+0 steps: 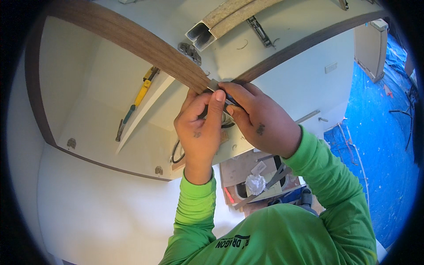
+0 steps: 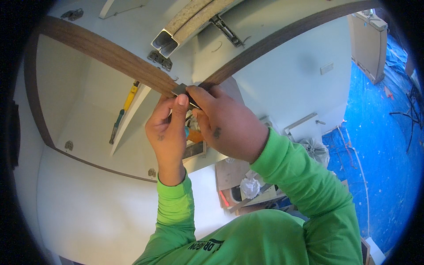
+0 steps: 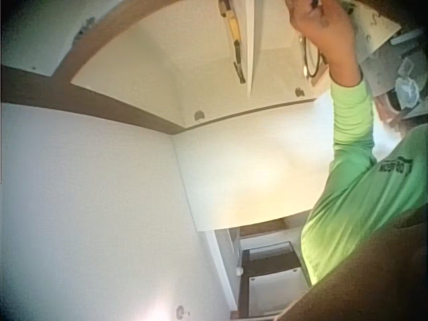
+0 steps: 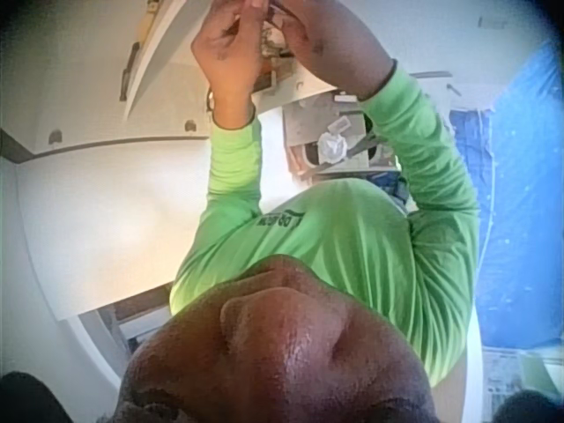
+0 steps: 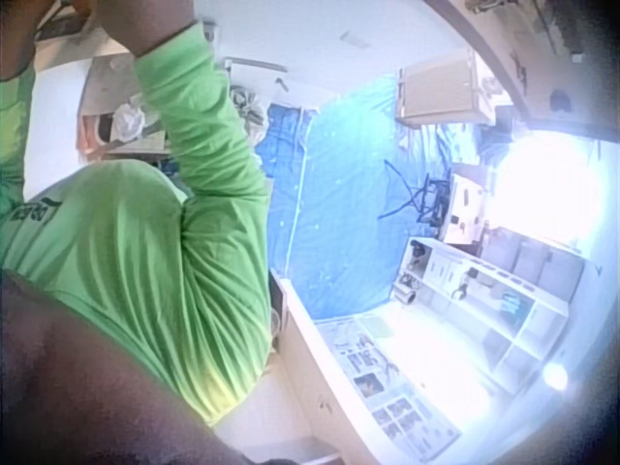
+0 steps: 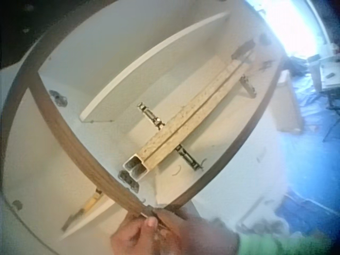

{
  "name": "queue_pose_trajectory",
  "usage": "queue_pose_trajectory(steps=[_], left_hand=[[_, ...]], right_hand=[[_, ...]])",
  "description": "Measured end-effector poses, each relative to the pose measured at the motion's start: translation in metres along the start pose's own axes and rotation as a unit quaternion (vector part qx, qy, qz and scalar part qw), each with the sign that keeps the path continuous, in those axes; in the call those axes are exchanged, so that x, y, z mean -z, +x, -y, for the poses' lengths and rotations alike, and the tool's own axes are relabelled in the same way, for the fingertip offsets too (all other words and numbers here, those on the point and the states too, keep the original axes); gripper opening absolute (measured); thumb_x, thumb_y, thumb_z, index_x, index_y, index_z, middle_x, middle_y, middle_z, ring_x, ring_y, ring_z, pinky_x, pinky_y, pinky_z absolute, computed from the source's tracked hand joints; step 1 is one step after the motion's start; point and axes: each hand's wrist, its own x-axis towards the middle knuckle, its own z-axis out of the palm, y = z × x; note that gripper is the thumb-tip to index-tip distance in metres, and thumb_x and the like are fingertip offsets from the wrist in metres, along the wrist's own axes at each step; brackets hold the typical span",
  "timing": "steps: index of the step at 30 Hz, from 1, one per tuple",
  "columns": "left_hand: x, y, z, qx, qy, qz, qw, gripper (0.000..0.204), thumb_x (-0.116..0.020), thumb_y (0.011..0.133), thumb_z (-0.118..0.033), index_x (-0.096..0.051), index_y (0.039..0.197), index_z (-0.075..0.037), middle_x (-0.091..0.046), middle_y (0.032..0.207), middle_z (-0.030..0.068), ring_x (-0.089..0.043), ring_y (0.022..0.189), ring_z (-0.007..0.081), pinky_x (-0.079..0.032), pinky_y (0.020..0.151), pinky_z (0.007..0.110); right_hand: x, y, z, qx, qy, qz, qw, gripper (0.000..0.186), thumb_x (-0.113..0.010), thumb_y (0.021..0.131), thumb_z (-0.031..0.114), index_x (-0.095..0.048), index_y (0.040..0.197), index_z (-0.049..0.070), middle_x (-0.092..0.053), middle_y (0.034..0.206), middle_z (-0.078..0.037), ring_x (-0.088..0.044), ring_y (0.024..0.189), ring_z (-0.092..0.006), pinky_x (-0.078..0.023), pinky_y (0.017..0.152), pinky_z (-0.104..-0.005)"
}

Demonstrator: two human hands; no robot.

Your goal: The person applies a strip of edge banding to the exposed edge of a cabinet door. They use a utility knife to trim the overhanging banding flush with the door surface, then smooth the edge with a sanding block.

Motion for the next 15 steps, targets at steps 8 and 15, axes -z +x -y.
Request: queue_pose_trajectory(steps=[8,15], left_hand=[[0.0,0.001,0.004,-0.006,0.005,-0.006,1.0,0.021,-0.077,0.098,-0.018,-0.076,0.093,0.003,-0.07,0.09,0.0081,-0.063,0.077,0.0123,-0.05,0.072,0.025],[0.0,0.005,0.002,0.02,0.006,-0.023,1.0,0.02,-0.077,0.098,-0.017,-0.076,0.09,0.001,-0.07,0.083,0.0071,-0.064,0.074,0.0115,-0.049,0.069,0.024]], right_hand=[[-0.005,0.007,-0.006,0.006,0.003,-0.03,1.0,0.038,-0.061,0.102,0.013,-0.06,0.137,-0.001,-0.062,0.093,-0.022,-0.063,0.083,-0.0415,-0.052,0.072,-0.0484],[0.002,0.014,-0.003,0.001,-0.017,0.006,1.0,0.039,-0.061,0.106,0.014,-0.061,0.139,-0.006,-0.063,0.097,-0.016,-0.063,0.079,-0.0255,-0.052,0.072,-0.0348]])
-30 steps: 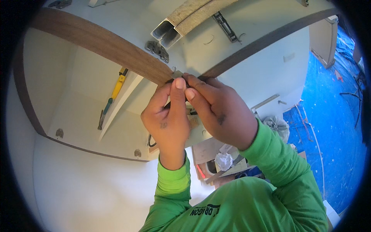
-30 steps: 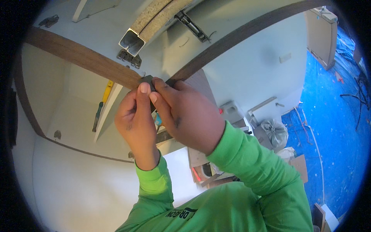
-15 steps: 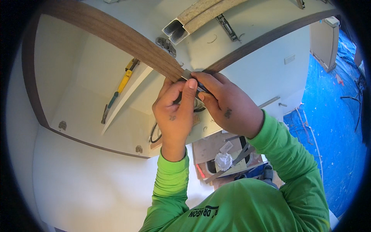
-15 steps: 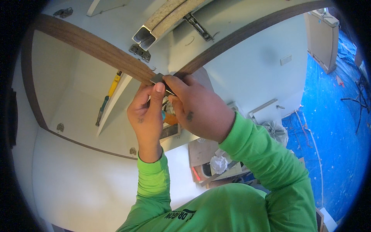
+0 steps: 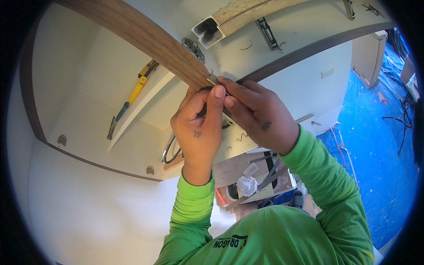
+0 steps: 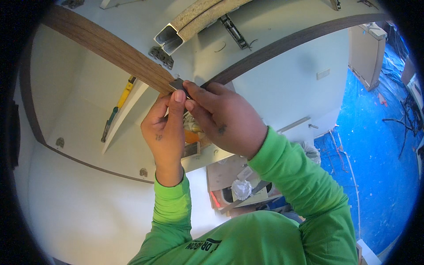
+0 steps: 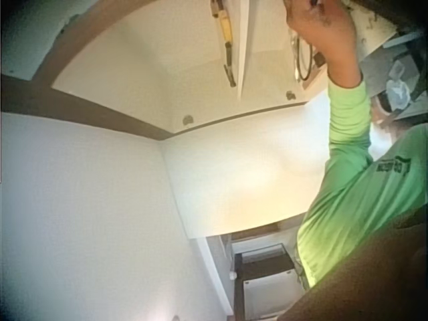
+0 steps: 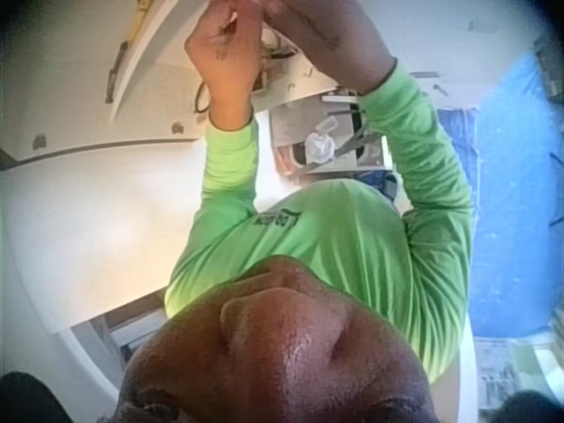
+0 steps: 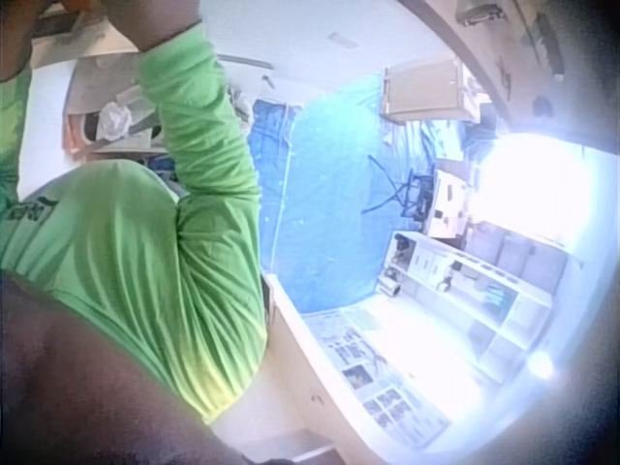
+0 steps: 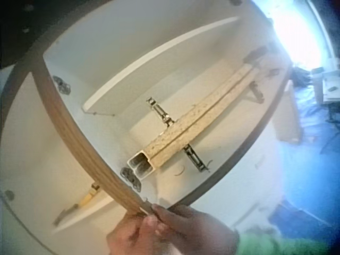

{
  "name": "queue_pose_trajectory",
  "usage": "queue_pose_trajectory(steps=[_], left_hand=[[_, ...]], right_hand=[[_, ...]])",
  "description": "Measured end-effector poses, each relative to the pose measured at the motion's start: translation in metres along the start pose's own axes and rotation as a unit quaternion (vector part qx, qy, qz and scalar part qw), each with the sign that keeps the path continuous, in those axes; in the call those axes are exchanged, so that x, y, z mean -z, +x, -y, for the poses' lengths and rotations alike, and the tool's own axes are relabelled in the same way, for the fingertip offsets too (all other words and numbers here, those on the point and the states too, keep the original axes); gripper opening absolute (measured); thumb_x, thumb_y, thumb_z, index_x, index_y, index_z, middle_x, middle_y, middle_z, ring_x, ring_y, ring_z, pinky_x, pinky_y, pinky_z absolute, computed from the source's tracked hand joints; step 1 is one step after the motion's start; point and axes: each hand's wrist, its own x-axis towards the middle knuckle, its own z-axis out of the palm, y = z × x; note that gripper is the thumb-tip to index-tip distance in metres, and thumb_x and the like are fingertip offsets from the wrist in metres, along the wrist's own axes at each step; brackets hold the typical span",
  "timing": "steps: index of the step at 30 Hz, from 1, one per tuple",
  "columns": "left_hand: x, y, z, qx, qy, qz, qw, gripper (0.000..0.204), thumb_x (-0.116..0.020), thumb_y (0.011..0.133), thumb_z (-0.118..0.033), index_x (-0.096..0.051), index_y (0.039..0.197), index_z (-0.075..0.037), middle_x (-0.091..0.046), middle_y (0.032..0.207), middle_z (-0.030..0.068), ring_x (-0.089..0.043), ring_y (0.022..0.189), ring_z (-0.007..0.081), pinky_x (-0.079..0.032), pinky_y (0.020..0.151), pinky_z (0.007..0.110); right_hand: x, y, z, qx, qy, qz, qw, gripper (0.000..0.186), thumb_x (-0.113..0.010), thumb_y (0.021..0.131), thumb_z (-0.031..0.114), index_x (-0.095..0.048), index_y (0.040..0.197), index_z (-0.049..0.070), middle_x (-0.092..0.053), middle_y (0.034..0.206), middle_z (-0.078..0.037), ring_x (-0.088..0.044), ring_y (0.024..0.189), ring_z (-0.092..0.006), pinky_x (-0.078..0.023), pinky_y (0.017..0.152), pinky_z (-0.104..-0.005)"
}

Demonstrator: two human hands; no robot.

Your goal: The person applies a strip of edge banding to the exposed edge of a cabinet door. They use a utility knife to trim the overhanging banding flush with the door surface, then smooth the edge with a sanding block.

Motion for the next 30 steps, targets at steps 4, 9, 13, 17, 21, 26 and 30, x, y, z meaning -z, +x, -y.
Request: queue_pose_trajectory(steps=[4,9,13,17,21,26,30], left_hand=[[0.003,-0.002,0.012,-0.044,0.009,-0.009,0.999,0.02,-0.08,0.094,-0.017,-0.071,0.092,0.0,-0.07,0.084,0.0082,-0.069,0.079,0.0135,-0.052,0.072,0.025],[-0.002,0.01,0.012,-0.044,0.12,-0.101,0.987,0.045,-0.089,0.084,-0.023,-0.053,0.102,-0.002,-0.069,0.088,0.0156,-0.074,0.085,0.0242,-0.056,0.076,0.033],[-0.012,0.024,0.011,-0.076,0.181,-0.129,0.972,0.055,-0.09,0.08,-0.023,-0.046,0.106,-0.004,-0.067,0.088,0.0184,-0.074,0.086,0.0327,-0.058,0.076,0.038],[-0.014,0.024,0.004,-0.044,0.184,-0.124,0.974,0.053,-0.088,0.08,-0.019,-0.045,0.107,-0.004,-0.065,0.088,0.0178,-0.075,0.091,0.0356,-0.058,0.078,0.039],[-0.009,0.017,0.015,-0.071,0.104,-0.092,0.988,0.051,-0.087,0.081,-0.015,-0.048,0.112,-0.003,-0.069,0.104,0.0227,-0.075,0.103,0.0367,-0.058,0.089,0.039],[0.002,-0.001,0.028,-0.137,0.015,-0.065,0.988,0.023,-0.077,0.091,-0.008,-0.063,0.106,0.001,-0.06,0.137,0.0352,-0.067,0.124,0.0401,-0.051,0.106,0.042],[0.0,-0.007,0.017,-0.158,0.008,-0.037,0.987,0.01,-0.074,0.094,-0.008,-0.069,0.094,0.002,-0.055,0.143,0.0397,-0.061,0.133,0.0432,-0.049,0.108,0.043]], right_hand=[[0.006,-0.009,-0.004,-0.006,0.022,0.001,1.0,0.041,-0.06,0.106,0.015,-0.059,0.142,-0.006,-0.063,0.096,-0.014,-0.062,0.083,-0.0221,-0.051,0.076,-0.0327],[0.016,-0.024,0.006,-0.066,0.079,-0.051,0.993,0.04,-0.061,0.106,0.016,-0.061,0.141,-0.003,-0.063,0.093,-0.016,-0.063,0.08,-0.0227,-0.051,0.073,-0.0333],[0.013,-0.03,0.008,-0.081,0.136,-0.09,0.983,0.041,-0.06,0.106,0.016,-0.06,0.142,-0.004,-0.065,0.099,-0.015,-0.063,0.085,-0.0195,-0.051,0.078,-0.0321],[0.009,-0.03,0.004,-0.087,0.154,-0.111,0.978,0.041,-0.061,0.106,0.016,-0.06,0.142,-0.004,-0.067,0.102,-0.016,-0.065,0.087,-0.0209,-0.052,0.081,-0.0329],[0.013,-0.025,0.001,-0.072,0.069,-0.061,0.993,0.039,-0.065,0.103,0.014,-0.063,0.138,-0.003,-0.066,0.104,-0.017,-0.067,0.089,-0.0239,-0.054,0.081,-0.0336],[0.006,-0.013,-0.002,0.033,-0.003,-0.034,0.999,0.04,-0.068,0.098,0.005,-0.065,0.138,-0.003,-0.061,0.114,-0.015,-0.065,0.093,-0.0214,-0.054,0.08,-0.0318],[0.002,-0.009,-0.006,0.052,-0.031,-0.048,0.997,0.039,-0.069,0.096,0.007,-0.067,0.134,-0.001,-0.062,0.116,-0.018,-0.069,0.082,-0.029,-0.057,0.073,-0.0369]])
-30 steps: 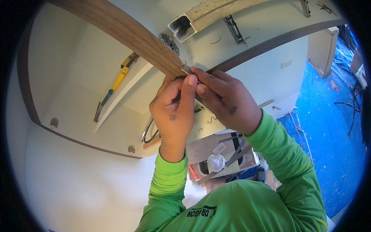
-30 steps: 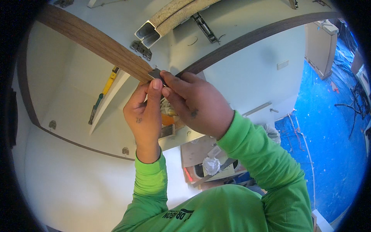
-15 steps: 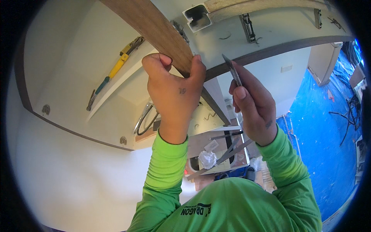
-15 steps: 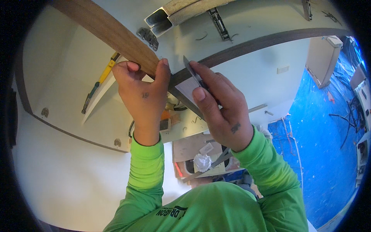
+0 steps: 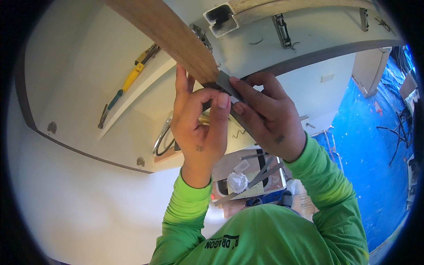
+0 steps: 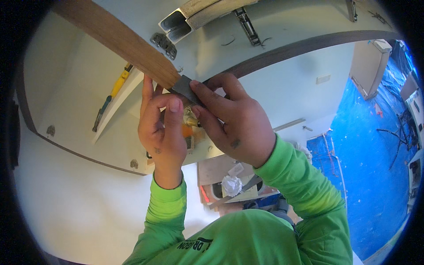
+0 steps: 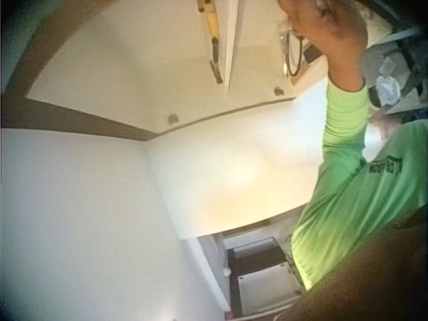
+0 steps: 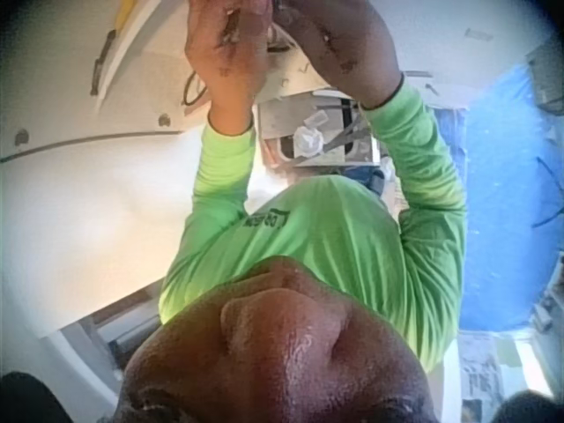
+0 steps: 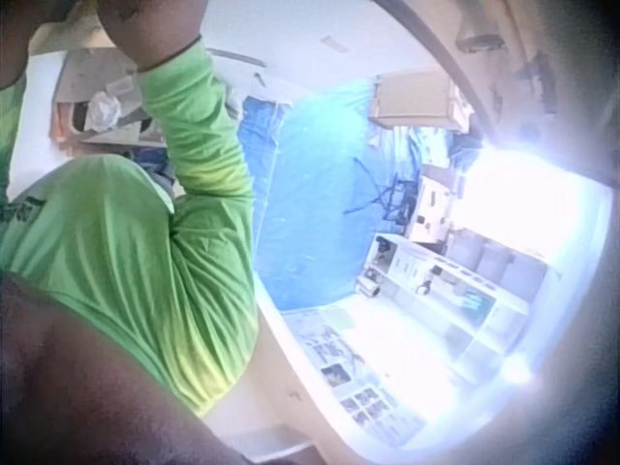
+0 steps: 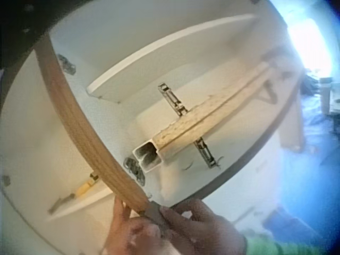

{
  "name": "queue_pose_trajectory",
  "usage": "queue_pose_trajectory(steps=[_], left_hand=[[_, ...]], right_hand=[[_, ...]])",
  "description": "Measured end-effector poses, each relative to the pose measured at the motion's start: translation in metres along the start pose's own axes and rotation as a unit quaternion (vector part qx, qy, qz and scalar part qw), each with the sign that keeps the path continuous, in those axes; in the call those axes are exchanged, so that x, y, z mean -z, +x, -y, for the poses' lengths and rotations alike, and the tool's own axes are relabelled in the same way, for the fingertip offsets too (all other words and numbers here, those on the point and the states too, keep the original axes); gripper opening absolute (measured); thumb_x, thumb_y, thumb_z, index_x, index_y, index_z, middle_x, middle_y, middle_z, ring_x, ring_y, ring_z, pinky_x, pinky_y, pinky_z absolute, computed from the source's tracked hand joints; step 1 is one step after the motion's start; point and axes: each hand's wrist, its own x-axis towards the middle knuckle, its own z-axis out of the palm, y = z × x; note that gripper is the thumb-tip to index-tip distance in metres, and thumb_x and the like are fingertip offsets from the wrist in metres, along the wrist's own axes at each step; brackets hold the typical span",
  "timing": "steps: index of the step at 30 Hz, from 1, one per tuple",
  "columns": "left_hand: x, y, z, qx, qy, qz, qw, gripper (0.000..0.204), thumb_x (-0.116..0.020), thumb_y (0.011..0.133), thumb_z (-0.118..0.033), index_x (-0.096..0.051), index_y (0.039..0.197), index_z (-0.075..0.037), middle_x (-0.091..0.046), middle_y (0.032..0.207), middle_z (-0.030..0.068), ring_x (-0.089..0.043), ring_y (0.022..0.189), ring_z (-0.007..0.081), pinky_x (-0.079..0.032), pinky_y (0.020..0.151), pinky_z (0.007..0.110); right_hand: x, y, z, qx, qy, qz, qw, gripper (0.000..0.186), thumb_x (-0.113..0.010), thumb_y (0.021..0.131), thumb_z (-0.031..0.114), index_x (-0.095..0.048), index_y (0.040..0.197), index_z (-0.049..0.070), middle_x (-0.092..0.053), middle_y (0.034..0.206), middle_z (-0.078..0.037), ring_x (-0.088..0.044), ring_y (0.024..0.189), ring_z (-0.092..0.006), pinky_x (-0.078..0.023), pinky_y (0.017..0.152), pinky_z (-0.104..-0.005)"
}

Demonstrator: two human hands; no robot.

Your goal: The person applies a strip of edge banding to the exposed edge of a cabinet door. They use a utility knife to trim the overhanging banding flush with the door surface, then smooth the edge with a sanding block.

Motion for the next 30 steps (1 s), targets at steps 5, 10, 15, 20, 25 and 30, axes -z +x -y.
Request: queue_pose_trajectory(steps=[5,10,15,20,25,30], left_hand=[[-0.001,0.002,-0.004,0.047,0.022,0.072,0.996,0.016,-0.072,0.097,-0.009,-0.07,0.086,0.002,-0.059,0.136,0.0361,-0.064,0.121,0.0364,-0.051,0.096,0.038],[-0.007,0.005,-0.017,0.077,0.001,0.086,0.993,0.025,-0.067,0.102,-0.011,-0.069,0.08,0.002,-0.064,0.123,0.0289,-0.065,0.109,0.0296,-0.05,0.089,0.035],[-0.004,0.003,-0.012,0.062,0.04,0.095,0.993,0.028,-0.063,0.105,-0.014,-0.071,0.085,0.003,-0.065,0.118,0.0252,-0.065,0.108,0.0268,-0.05,0.087,0.032],[-0.008,0.006,-0.012,0.06,0.044,0.078,0.994,0.025,-0.062,0.105,-0.014,-0.07,0.093,0.007,-0.064,0.118,0.0228,-0.062,0.103,0.0236,-0.049,0.086,0.032],[-0.01,0.008,-0.022,0.096,0.027,0.077,0.992,0.026,-0.062,0.105,-0.013,-0.07,0.089,0.006,-0.064,0.119,0.0222,-0.061,0.105,0.0245,-0.048,0.088,0.032],[-0.008,0.007,-0.018,0.071,0.043,0.083,0.993,0.029,-0.062,0.105,-0.012,-0.07,0.082,0.004,-0.063,0.118,0.0228,-0.061,0.112,0.0266,-0.047,0.09,0.033]], right_hand=[[-0.003,-0.002,-0.004,-0.002,0.025,-0.003,1.0,0.039,-0.07,0.094,0.008,-0.067,0.132,-0.001,-0.063,0.116,-0.018,-0.071,0.08,-0.0317,-0.059,0.07,-0.04],[-0.003,-0.004,-0.011,0.021,0.063,-0.004,0.998,0.036,-0.066,0.096,0.004,-0.067,0.13,-0.007,-0.06,0.123,-0.02,-0.07,0.083,-0.0279,-0.058,0.074,-0.0339],[-0.004,-0.004,-0.01,0.003,0.057,-0.011,0.998,0.036,-0.067,0.096,0.007,-0.067,0.13,-0.005,-0.061,0.121,-0.017,-0.071,0.086,-0.0291,-0.059,0.075,-0.0357],[-0.008,-0.001,-0.01,0.012,0.049,-0.035,0.998,0.038,-0.068,0.094,0.008,-0.068,0.131,-0.003,-0.061,0.119,-0.015,-0.07,0.084,-0.0287,-0.059,0.073,-0.0359],[-0.001,0.001,-0.009,-0.001,0.042,-0.009,0.999,0.038,-0.068,0.094,0.007,-0.068,0.13,-0.004,-0.061,0.118,-0.016,-0.07,0.081,-0.0289,-0.058,0.07,-0.037],[-0.002,-0.003,-0.008,-0.002,0.056,-0.016,0.998,0.038,-0.068,0.094,0.006,-0.067,0.13,-0.004,-0.06,0.118,-0.017,-0.069,0.078,-0.0294,-0.058,0.068,-0.0367]])
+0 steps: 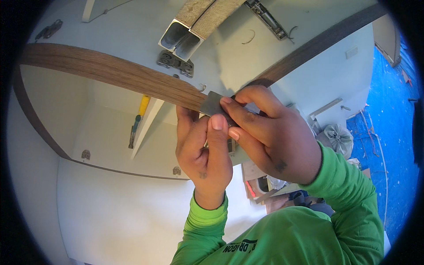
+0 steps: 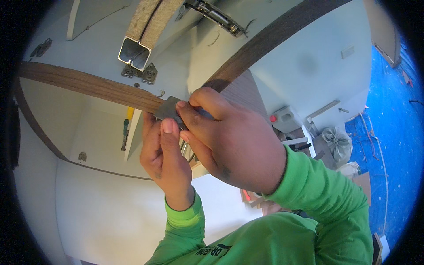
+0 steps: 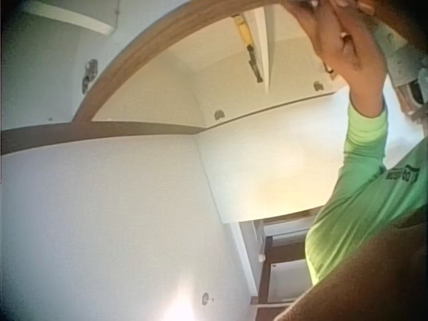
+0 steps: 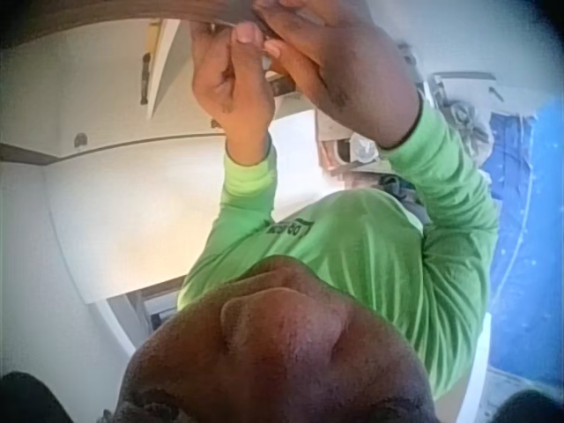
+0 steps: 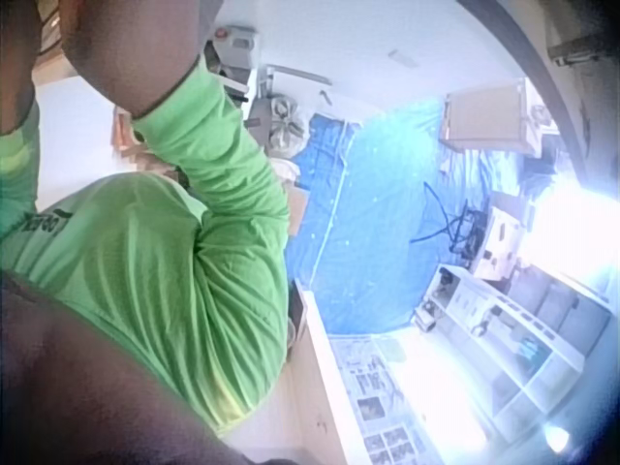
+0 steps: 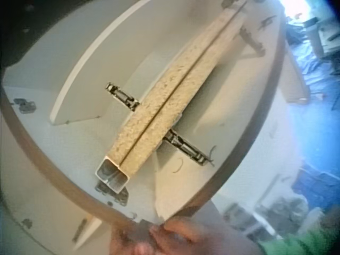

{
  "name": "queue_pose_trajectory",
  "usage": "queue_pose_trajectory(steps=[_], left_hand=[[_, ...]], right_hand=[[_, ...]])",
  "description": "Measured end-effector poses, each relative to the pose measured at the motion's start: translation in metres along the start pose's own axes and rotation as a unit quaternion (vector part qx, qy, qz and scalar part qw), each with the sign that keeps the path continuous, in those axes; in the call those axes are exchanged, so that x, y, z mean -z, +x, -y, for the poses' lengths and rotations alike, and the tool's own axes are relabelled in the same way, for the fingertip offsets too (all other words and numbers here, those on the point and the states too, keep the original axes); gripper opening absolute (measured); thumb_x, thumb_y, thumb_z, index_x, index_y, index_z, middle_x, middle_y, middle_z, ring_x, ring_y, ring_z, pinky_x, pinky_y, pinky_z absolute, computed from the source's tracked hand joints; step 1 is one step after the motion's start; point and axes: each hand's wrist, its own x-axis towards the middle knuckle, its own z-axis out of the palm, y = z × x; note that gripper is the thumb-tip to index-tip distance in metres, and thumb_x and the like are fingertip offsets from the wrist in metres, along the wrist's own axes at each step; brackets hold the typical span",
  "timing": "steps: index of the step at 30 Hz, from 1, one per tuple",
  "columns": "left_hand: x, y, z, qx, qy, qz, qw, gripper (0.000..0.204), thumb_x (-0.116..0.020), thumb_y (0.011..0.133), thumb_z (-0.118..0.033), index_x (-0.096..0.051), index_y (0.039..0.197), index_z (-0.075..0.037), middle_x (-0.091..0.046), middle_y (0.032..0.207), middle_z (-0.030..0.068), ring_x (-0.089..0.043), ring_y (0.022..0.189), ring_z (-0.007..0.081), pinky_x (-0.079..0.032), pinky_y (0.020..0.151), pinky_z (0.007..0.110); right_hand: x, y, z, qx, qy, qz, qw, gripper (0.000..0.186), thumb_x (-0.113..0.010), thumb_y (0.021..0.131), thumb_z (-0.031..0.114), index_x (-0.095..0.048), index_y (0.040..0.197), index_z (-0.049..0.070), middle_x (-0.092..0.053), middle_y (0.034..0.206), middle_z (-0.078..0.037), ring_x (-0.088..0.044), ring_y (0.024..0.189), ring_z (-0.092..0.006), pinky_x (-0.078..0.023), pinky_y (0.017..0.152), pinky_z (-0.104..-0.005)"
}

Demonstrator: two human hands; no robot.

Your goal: The person applies a strip of edge banding to the exposed edge of a cabinet door. They use a utility knife to trim the overhanging banding flush with the door surface, then smooth the edge with a sanding block.

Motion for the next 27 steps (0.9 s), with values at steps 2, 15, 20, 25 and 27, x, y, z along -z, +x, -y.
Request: queue_pose_trajectory(steps=[2,15,20,25,27], left_hand=[[0.004,-0.002,0.001,0.015,-0.004,0.016,1.0,0.029,-0.062,0.105,-0.012,-0.07,0.082,0.004,-0.062,0.12,0.0234,-0.061,0.112,0.027,-0.048,0.09,0.033],[0.005,0.0,-0.004,0.011,0.026,0.028,0.999,0.029,-0.054,0.11,-0.012,-0.071,0.103,0.01,-0.072,0.111,0.0156,-0.057,0.122,0.0228,-0.04,0.112,0.039],[0.005,0.004,-0.011,0.064,-0.006,0.022,0.998,0.027,-0.055,0.109,-0.011,-0.071,0.105,0.01,-0.069,0.12,0.0168,-0.058,0.12,0.021,-0.043,0.104,0.033],[0.003,0.004,-0.001,0.011,-0.005,0.002,1.0,0.022,-0.064,0.104,-0.01,-0.073,0.094,0.007,-0.066,0.116,0.0203,-0.064,0.1,0.0225,-0.05,0.086,0.031],[0.005,0.003,-0.004,0.0,0.005,0.012,1.0,0.022,-0.064,0.104,-0.009,-0.073,0.093,0.007,-0.066,0.115,0.0195,-0.064,0.1,0.0225,-0.05,0.086,0.032]], right_hand=[[0.0,0.0,0.002,-0.006,0.003,0.0,1.0,0.038,-0.068,0.094,0.006,-0.067,0.131,-0.004,-0.06,0.118,-0.017,-0.069,0.078,-0.0295,-0.058,0.068,-0.0367],[-0.002,0.002,0.006,-0.02,-0.01,0.003,1.0,0.038,-0.068,0.093,0.006,-0.067,0.13,-0.004,-0.058,0.118,-0.016,-0.069,0.083,-0.0286,-0.058,0.07,-0.0367],[-0.003,0.007,0.007,-0.014,-0.006,-0.01,1.0,0.039,-0.068,0.093,0.005,-0.067,0.131,-0.004,-0.059,0.118,-0.016,-0.069,0.079,-0.0293,-0.058,0.068,-0.0368],[0.002,0.007,0.007,-0.025,-0.013,0.011,1.0,0.038,-0.069,0.093,0.005,-0.067,0.13,-0.004,-0.06,0.116,-0.016,-0.07,0.075,-0.0298,-0.057,0.067,-0.037],[0.005,0.006,0.009,-0.02,-0.013,0.016,1.0,0.038,-0.069,0.093,0.005,-0.067,0.129,-0.004,-0.061,0.115,-0.016,-0.07,0.076,-0.0298,-0.057,0.067,-0.0369]])
